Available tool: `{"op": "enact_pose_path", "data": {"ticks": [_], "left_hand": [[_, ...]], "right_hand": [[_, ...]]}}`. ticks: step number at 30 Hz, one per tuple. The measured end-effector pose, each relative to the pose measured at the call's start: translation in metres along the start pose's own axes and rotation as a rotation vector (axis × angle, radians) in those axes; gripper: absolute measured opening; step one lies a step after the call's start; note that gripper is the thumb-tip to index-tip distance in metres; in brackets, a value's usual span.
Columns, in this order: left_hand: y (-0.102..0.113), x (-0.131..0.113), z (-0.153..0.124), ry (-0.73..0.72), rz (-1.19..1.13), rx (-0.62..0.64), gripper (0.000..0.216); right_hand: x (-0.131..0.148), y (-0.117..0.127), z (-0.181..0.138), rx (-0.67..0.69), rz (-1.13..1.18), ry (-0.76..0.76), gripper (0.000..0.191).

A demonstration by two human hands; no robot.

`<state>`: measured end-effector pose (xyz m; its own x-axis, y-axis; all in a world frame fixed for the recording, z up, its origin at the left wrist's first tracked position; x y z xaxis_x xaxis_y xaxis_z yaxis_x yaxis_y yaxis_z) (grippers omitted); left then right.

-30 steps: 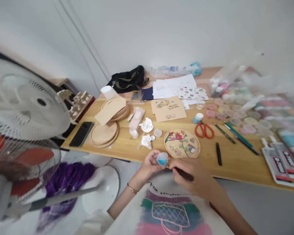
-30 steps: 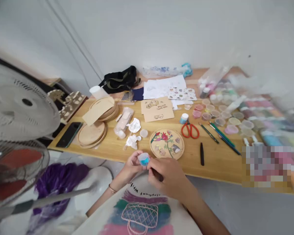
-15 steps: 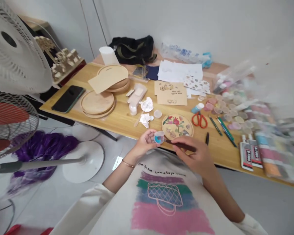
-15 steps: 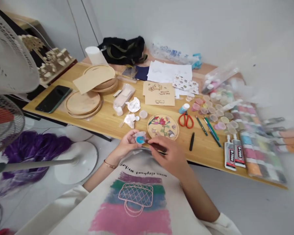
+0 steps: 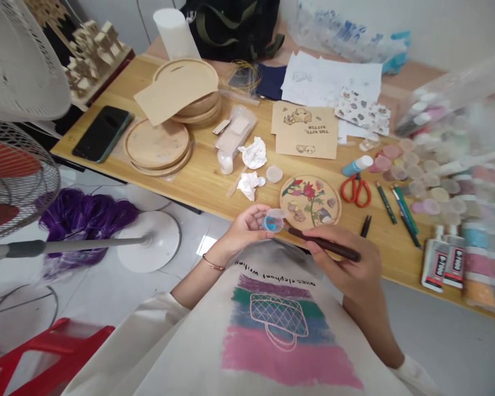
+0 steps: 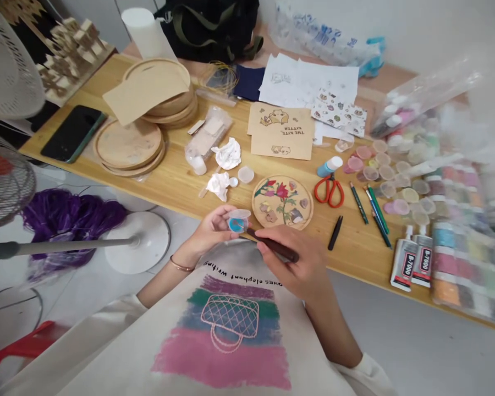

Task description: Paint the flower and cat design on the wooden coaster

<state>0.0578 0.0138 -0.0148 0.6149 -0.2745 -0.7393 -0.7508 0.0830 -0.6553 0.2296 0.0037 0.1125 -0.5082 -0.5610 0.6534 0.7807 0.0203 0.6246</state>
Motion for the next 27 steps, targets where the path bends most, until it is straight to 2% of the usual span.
{"op": "enact_pose_path", "data": {"ticks": [9,13,16,20,24,27], "left_hand": [[-0.003,-0.001,-0.003,0.025,-0.054,-0.023,0.048],[-0.002,-0.002,-0.003,0.019,-0.01,-0.032,0.048],[-0.002,-0.003,-0.003,0.026,0.014,-0.018,0.048],[-0.004,-0.004,-0.003,0.011,0.017,-0.016,0.047],[-0.004,-0.003,-0.004,0.009,0.021,-0.05,0.047],[-0.004,-0.001,-0.005,0.022,0.019,-0.052,0.047]], "right_hand": [[-0.007,0.001,-0.002,-0.039,0.087,-0.076,0.014],[-0.008,-0.001,-0.004,-0.041,0.126,-0.078,0.018],[-0.013,-0.004,-0.005,-0.001,0.134,-0.116,0.015],[-0.016,-0.002,-0.005,-0.035,0.127,-0.128,0.013],[-0.015,-0.002,-0.005,-0.003,0.121,-0.14,0.011],[-0.015,0.0,-0.005,-0.042,0.116,-0.155,0.009]]}}
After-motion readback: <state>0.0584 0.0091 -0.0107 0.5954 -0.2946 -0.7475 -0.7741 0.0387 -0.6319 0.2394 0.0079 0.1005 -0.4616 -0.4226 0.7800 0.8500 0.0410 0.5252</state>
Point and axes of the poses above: each hand's wrist, its own z-axis towards the middle knuckle, its own y-axis out of the back of the hand, x = y × z, the point moved 4 cm from there along z, towards the middle knuckle, and after that the axes turned 4 degrees about -x, right-handed, at the moved point
